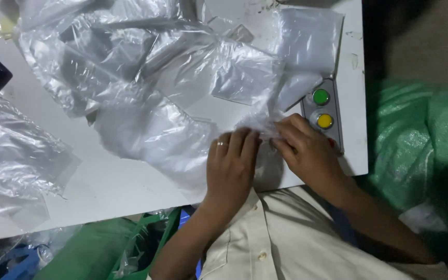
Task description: Folding small plastic bags and organizing them on a workstation.
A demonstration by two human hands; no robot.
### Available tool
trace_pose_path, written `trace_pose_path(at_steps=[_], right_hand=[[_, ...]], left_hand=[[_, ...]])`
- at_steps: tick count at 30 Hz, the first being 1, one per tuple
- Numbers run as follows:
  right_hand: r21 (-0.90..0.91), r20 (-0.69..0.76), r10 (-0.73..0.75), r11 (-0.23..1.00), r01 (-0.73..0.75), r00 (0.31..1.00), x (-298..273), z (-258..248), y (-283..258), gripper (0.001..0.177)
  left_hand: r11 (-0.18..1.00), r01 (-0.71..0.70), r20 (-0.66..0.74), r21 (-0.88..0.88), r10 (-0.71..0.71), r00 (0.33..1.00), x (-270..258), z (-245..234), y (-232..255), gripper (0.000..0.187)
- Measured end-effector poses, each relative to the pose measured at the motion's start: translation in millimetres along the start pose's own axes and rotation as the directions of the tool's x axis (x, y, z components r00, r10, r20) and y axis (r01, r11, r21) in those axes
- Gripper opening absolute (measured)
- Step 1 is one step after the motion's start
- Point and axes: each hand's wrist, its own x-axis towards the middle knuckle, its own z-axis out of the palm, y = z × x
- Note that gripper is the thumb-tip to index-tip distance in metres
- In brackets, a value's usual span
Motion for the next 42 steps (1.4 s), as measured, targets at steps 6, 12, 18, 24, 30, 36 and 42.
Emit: trace_pose_path(at_steps=[6,12,18,24,30,36,42], right_hand=[[-0.416,-0.183,-0.543,0.798,0.436,0.819,-31,23,12,0.06],[-0.415,-0.015,-0.581,0.744,0.524,0.814,-41,24,30,0.065],[-0.01,-0.207,-0.35,0.935,0.356,0.914,-22,14,31,0.062],[-0.234,0.067,-0.286,0.927,0.294,0.956,-8,5,33,0.034],[-0.122,0.118,-0.299,0.942,0.312,0.947,5,0,20,0.034],[-0.225,0.166,-0.328,0.906,0.359,0.93,9,-1,16,0.02],[-0.198,0.129,-0.294,0.928,0.315,0.947,10,5,11,0.018]], left_hand=[[0.999,0.029,0.114,-0.023,-0.026,0.993,18,4,-26,0.048],[0.988,0.117,0.207,-0.096,-0.095,0.974,16,-2,-31,0.027],[0.988,-0.034,0.158,-0.153,0.059,0.986,7,1,-26,0.017],[0.979,0.027,0.288,-0.204,0.034,0.957,-6,-7,-30,0.031],[0.982,0.114,0.274,-0.15,-0.069,0.959,-10,-8,-27,0.023],[0.985,0.092,0.259,-0.145,-0.052,0.964,-11,-14,-25,0.018],[0.976,0.196,0.288,-0.096,-0.161,0.944,1,-17,-17,0.025]])
